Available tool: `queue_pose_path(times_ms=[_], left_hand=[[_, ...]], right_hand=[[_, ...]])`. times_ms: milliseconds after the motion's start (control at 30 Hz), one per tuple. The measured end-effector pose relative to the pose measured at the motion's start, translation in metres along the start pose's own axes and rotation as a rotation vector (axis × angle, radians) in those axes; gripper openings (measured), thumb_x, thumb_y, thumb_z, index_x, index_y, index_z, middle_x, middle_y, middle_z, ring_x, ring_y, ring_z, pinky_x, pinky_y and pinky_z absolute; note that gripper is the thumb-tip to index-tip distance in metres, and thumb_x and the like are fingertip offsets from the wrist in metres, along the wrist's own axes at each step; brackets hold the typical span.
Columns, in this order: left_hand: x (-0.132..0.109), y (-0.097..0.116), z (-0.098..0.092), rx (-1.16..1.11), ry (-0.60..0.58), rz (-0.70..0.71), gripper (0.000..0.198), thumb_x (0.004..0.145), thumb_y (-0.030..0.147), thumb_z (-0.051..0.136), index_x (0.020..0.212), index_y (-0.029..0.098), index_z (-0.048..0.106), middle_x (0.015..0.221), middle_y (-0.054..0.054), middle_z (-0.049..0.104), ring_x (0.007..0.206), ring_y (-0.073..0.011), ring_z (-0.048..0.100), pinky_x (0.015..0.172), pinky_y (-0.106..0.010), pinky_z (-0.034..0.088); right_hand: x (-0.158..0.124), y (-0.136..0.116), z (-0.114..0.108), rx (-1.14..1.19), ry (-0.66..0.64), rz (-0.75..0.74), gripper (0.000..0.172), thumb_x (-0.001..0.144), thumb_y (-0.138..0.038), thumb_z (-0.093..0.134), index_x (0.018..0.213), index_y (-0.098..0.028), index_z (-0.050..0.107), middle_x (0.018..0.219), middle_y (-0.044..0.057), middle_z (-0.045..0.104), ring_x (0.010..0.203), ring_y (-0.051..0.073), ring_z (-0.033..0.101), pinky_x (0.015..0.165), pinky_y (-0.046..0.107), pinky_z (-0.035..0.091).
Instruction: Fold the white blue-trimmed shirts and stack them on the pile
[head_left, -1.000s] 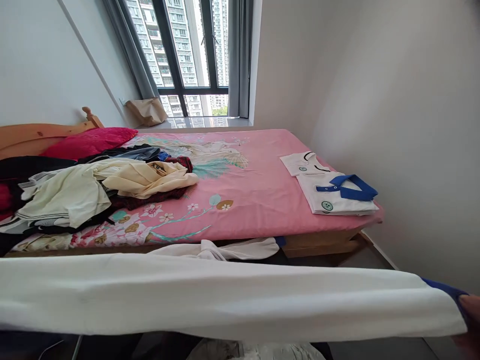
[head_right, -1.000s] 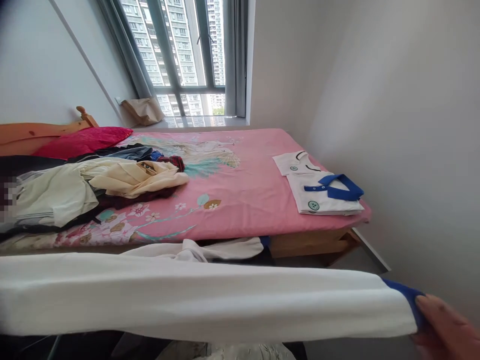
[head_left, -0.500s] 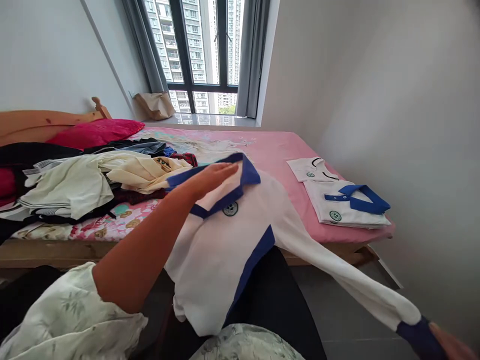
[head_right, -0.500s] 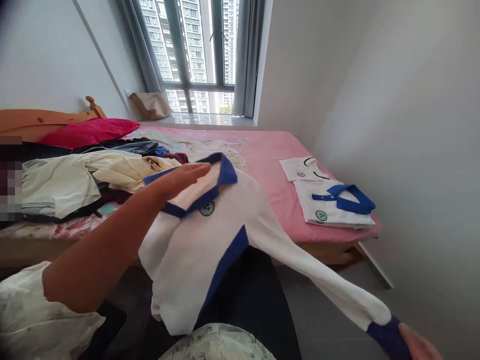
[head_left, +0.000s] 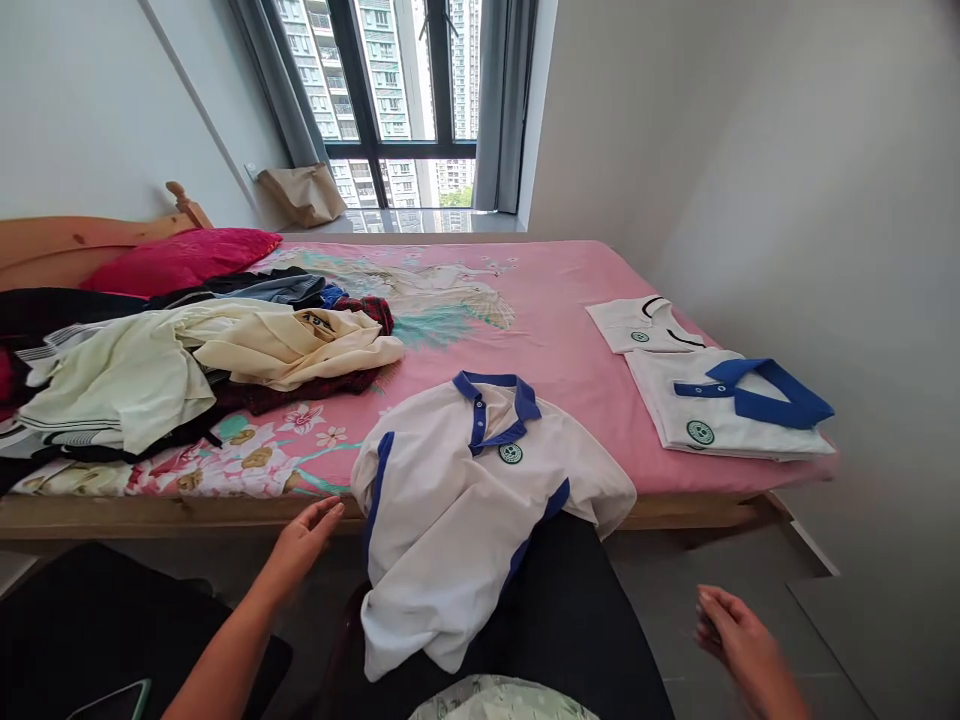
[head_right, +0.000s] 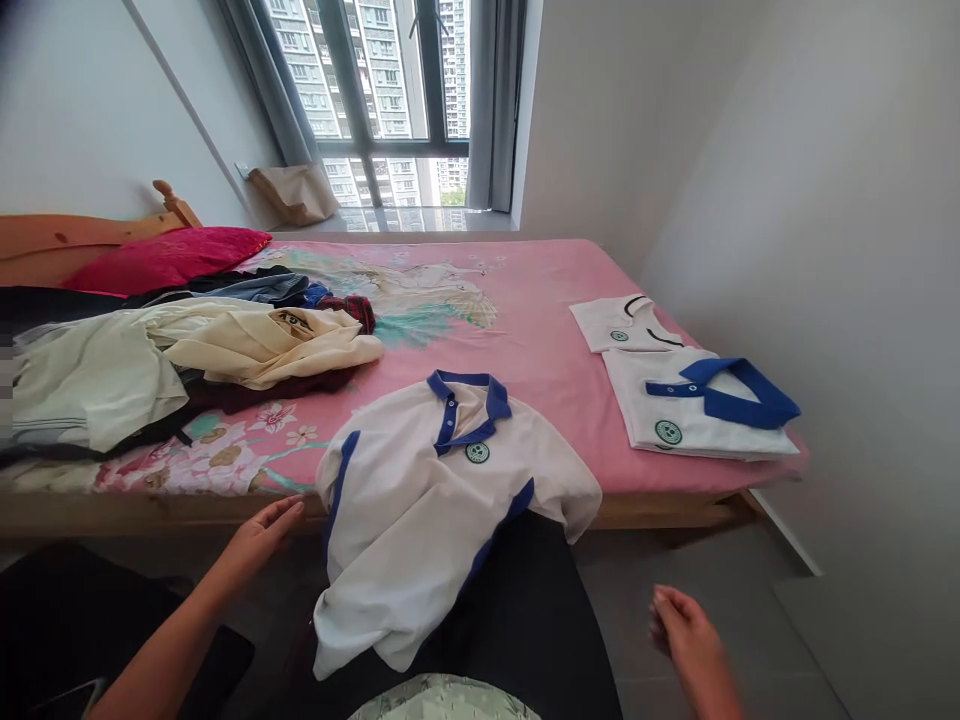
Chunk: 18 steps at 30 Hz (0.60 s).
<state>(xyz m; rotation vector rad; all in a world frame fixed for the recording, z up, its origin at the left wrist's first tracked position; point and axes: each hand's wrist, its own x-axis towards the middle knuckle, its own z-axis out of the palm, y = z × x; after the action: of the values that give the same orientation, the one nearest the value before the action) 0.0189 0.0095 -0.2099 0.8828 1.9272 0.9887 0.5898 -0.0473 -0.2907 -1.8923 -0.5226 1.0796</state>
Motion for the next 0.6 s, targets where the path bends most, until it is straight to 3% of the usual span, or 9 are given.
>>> queue_pose_path(times_ms=[133, 233, 333, 433, 500, 600], left_hand=[[-0.012, -0.011, 0.023, -0.168, -0.042, -0.121, 0.061, 0.058, 0.06, 0.069, 0.1, 0.017, 0.063, 0.101, -0.012, 0.069, 0.095, -0.0248, 0.063, 0.069, -0.03, 0.048], [-0.009, -0.001, 0.043, -0.229, -0.034, -0.07, 0.057, 0.061, 0.063, 0.064, 0.091, 0.015, 0.063, 0.086, -0.01, 0.07, 0.08, -0.0212, 0.064, 0.064, -0.028, 0.047], [-0.005, 0.013, 0.057, -0.197, -0.011, -0.013, 0.055, 0.062, 0.064, 0.062, 0.084, 0.014, 0.063, 0.076, -0.006, 0.069, 0.07, -0.0187, 0.061, 0.061, -0.027, 0.045], [-0.003, 0.027, 0.055, -0.156, -0.064, 0.032, 0.052, 0.056, 0.06, 0.068, 0.081, 0.014, 0.065, 0.068, -0.003, 0.067, 0.066, -0.0192, 0.059, 0.06, -0.027, 0.044], [0.0, 0.038, 0.041, -0.129, -0.056, 0.075, 0.049, 0.056, 0.056, 0.069, 0.082, 0.015, 0.066, 0.062, 0.0, 0.064, 0.064, -0.0188, 0.056, 0.059, -0.026, 0.042], [0.007, 0.063, 0.007, -0.007, 0.161, 0.197, 0.037, 0.066, 0.049, 0.062, 0.086, 0.018, 0.065, 0.06, 0.004, 0.059, 0.062, -0.0157, 0.051, 0.058, -0.024, 0.039]], right_hand=[[0.021, -0.061, 0.078, -0.278, -0.066, -0.549, 0.051, 0.061, -0.054, 0.057, 0.098, -0.019, 0.053, 0.098, 0.011, 0.06, 0.095, 0.027, 0.058, 0.089, 0.044, 0.045], [0.041, -0.091, 0.115, -0.538, 0.05, -0.793, 0.058, 0.064, -0.051, 0.052, 0.108, -0.014, 0.052, 0.109, 0.017, 0.056, 0.107, 0.032, 0.049, 0.095, 0.048, 0.036], [0.055, -0.11, 0.128, -0.634, 0.06, -0.739, 0.046, 0.06, -0.05, 0.054, 0.088, -0.014, 0.059, 0.093, 0.017, 0.061, 0.1, 0.034, 0.05, 0.091, 0.049, 0.036], [0.057, -0.117, 0.123, -0.58, -0.034, -0.647, 0.037, 0.066, -0.053, 0.048, 0.073, -0.019, 0.056, 0.073, 0.008, 0.06, 0.077, 0.026, 0.056, 0.075, 0.041, 0.044], [0.051, -0.116, 0.116, -0.503, -0.071, -0.609, 0.04, 0.073, -0.057, 0.04, 0.078, -0.019, 0.054, 0.068, 0.004, 0.059, 0.063, 0.019, 0.055, 0.062, 0.033, 0.046], [0.034, -0.113, 0.105, -0.269, -0.126, -0.487, 0.042, 0.072, -0.06, 0.047, 0.083, -0.02, 0.05, 0.063, -0.001, 0.056, 0.056, 0.016, 0.053, 0.053, 0.027, 0.044]])
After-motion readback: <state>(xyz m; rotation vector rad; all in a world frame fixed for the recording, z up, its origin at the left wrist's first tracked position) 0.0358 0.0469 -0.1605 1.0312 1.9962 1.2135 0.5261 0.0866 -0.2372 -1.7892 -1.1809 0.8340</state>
